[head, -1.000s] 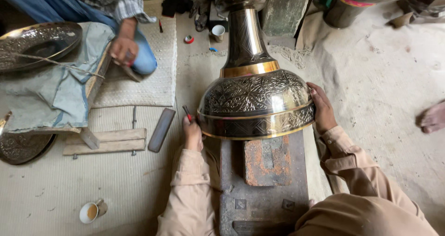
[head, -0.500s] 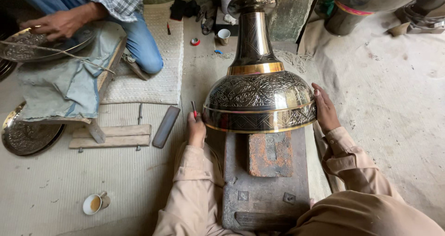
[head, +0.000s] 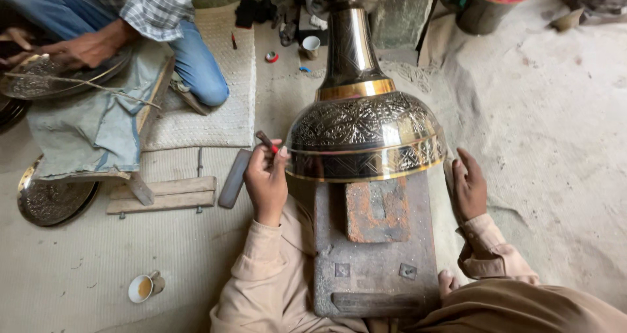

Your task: The person uses a small chisel and a wooden mallet to engrave intricate patterns onto the surface of a large metal vase. They repeatedly tap the chisel to create detailed designs on the vase's body.

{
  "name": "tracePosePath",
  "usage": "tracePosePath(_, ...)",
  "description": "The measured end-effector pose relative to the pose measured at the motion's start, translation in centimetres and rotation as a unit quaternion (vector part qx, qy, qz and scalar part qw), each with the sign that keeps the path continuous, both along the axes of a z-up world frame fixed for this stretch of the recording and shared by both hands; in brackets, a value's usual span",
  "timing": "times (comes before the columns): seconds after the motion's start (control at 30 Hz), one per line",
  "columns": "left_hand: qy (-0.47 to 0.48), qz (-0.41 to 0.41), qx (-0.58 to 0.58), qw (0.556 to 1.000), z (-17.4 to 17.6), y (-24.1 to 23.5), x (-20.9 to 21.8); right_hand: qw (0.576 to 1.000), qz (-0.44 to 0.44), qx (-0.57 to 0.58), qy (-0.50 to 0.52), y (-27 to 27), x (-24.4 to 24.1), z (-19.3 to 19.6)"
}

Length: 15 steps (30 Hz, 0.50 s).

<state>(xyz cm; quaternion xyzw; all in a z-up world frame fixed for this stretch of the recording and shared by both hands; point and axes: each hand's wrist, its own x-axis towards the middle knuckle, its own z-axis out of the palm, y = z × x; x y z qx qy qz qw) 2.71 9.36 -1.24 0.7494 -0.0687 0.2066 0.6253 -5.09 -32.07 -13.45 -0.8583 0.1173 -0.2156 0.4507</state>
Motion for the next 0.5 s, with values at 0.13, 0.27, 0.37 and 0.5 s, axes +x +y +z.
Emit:
tracePosePath(0.13,0.069,-0.187,-0.165,0.966,3.1,-2.4,-0.2,0.966,-0.03,-0.195,0.17,-0.8,-5.7,-5.9)
tracePosePath(0.27,0.069,-0.295,-0.108,0.947,5.1,-4.9,-0.3,0.881,-0.076,-0.32,0.341,0.0,-10.7,-8.5)
tracePosePath(0.37,0.053,-0.33,-0.058,0.941,5.6,-6.1,-0.4,0.867,-0.11,-0.319,0.367,0.6,-12.6,-8.9)
tracePosePath(0.5,0.012,-0.372,0.047,0.927,6.3,-7.7,0.3,0.895,-0.154,-0.144,0.393,-1.0,-11.6,-8.4)
